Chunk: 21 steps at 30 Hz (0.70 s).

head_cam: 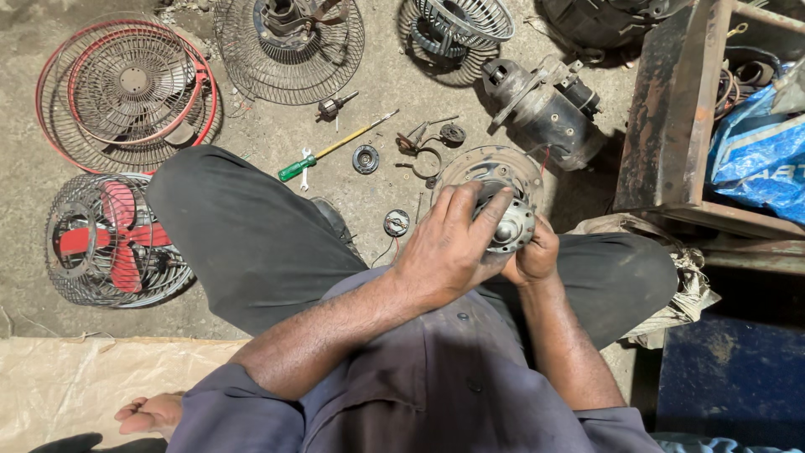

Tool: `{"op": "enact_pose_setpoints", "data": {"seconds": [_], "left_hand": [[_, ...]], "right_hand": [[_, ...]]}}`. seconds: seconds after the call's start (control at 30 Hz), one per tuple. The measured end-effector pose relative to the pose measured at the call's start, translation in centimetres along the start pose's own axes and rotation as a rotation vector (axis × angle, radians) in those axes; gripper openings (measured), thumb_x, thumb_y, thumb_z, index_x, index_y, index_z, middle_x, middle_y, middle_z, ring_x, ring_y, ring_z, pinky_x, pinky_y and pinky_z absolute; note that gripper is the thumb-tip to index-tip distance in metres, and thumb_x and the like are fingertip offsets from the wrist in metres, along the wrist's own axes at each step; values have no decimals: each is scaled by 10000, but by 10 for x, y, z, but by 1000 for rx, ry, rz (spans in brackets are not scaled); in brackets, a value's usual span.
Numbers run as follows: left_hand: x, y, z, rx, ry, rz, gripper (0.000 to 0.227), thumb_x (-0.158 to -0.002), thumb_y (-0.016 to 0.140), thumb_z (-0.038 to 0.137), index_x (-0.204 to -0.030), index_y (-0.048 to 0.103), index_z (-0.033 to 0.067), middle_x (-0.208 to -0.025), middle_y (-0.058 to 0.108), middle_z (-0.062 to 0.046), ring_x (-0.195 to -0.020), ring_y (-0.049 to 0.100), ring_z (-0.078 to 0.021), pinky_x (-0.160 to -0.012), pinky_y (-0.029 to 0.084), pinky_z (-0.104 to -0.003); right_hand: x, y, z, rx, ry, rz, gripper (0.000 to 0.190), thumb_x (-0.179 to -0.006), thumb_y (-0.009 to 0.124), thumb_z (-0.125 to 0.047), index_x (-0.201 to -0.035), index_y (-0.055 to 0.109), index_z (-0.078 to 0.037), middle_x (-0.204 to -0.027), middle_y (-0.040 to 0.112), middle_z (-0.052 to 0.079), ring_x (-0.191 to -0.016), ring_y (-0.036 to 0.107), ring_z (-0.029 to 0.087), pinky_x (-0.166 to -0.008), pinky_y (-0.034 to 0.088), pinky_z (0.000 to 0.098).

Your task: The person sits on the floor and works on a disassembled electric motor, holding the rotor and stator components. They rotate the parts by hand, inspect the internal windings, and manipulate the wires. The person also picks up a small metal ring from the floor and places it near the motor assembly.

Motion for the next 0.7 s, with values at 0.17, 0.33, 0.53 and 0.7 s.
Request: {"op": "enact_pose_setpoints", "data": {"seconds": [0.17, 0.33, 0.53, 0.7], "left_hand": [[0, -2, 0, -26, -13, -56, 832, -738, 869, 217, -1449, 489, 12, -1315, 493, -240, -1195, 533, -411, -926, 537, -467], [4, -3, -5, -43, -25, -58, 825, -738, 863, 177, -1451, 481, 13, -1325, 482, -248, -1213, 526, -431, -977, 524, -480], [12, 1, -17, -45, -74, -57, 829, -751, 851, 174, -1444, 439, -20, -1388, 481, -278, -1246, 526, -452, -1013, 503, -491], [21, 3, -28, -38, -137, -100, 848, -766, 850, 171, -1470, 424, -28, -1363, 525, -254, -1226, 572, -434, -975, 536, -468]], "right_hand": [[0, 13, -3, 63, -53, 23, 402, -1127, 443, -207, -1391, 546, 79, -1313, 657, 207, -1213, 655, 327, -1101, 503, 469], [1, 45, -10, 175, -185, 28, 396, -1113, 460, -189, -1438, 512, 31, -1377, 616, 181, -1280, 619, 307, -1148, 475, 459], [6, 53, -11, 372, -222, 103, 408, -1112, 499, -246, -1404, 549, 34, -1300, 657, 137, -1166, 633, 244, -1022, 493, 391], [11, 53, -12, 566, -240, 146, 433, -1116, 545, -295, -1374, 581, 50, -1200, 696, 73, -1046, 643, 163, -895, 503, 295]]}}
Point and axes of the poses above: each hand's wrist, its own x-axis away from the middle knuckle, its own y-axis out of the palm, z = x × y, the point moved 6 cm from there along -x, towards the middle knuckle
